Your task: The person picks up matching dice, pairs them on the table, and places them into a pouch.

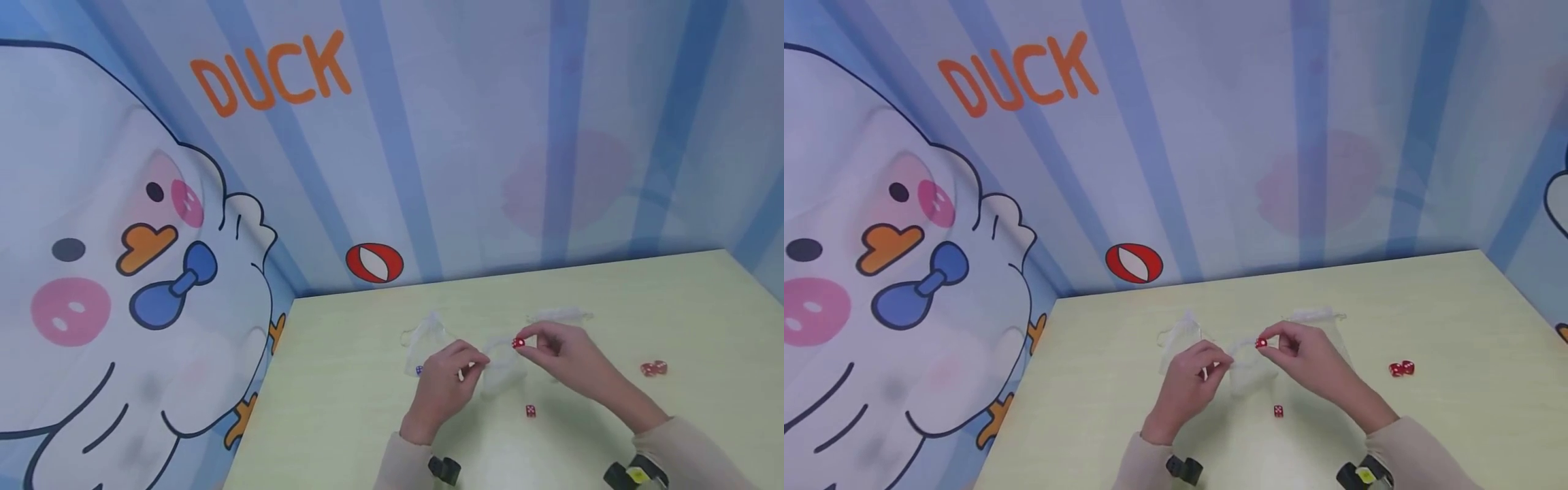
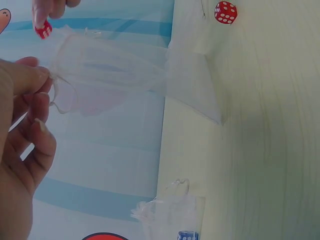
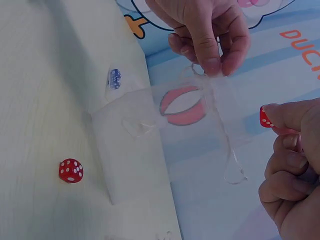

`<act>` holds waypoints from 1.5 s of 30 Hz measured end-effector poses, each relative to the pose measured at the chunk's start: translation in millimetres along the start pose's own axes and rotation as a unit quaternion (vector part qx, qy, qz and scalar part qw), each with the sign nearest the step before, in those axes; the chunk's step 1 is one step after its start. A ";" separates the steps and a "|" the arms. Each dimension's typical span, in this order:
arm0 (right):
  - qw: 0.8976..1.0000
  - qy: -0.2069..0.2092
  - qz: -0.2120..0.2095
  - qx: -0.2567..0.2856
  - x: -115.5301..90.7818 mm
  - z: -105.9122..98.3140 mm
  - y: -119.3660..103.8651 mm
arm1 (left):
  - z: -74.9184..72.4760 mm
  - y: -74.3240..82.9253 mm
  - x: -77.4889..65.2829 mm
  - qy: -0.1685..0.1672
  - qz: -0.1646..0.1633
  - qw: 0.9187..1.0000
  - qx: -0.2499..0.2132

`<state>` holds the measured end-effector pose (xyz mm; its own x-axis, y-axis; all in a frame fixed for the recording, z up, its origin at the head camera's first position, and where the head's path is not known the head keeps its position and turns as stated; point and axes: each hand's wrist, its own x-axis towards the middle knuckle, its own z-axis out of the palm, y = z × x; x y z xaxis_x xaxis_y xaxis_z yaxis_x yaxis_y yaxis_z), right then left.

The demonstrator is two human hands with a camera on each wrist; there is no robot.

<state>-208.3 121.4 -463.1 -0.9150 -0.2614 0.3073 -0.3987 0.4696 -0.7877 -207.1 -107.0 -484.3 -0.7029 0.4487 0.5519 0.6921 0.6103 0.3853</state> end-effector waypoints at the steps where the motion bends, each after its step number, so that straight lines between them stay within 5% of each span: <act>1: 1.000 -0.003 -0.002 -0.004 2.5 1.6 -1.0 | 0.2 0.3 -0.1 0.000 0.001 1.000 -0.001; 15: 1.000 -0.018 -0.008 -0.023 6.2 13.1 1.5 | 0.3 0.9 -1.5 0.009 0.017 1.000 0.006; 30: 0.999 0.028 -0.021 0.030 -7.2 8.7 9.7 | 2.7 -0.4 -1.6 0.014 0.011 1.000 -0.025; 39: 0.994 -0.081 0.047 0.062 -3.8 14.5 26.6 | 4.3 -3.5 -3.6 0.009 -0.023 0.998 -0.065; 45: 0.992 -0.082 0.059 0.069 -4.3 17.1 29.5 | 8.1 -6.6 -6.8 0.032 -0.040 0.994 -0.095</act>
<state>-215.1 122.0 -496.8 -0.9280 -0.3509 0.1253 -0.2660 0.3886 -0.8822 -208.2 -108.7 -496.6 -0.7487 0.3574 0.5583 0.6578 0.5043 0.5594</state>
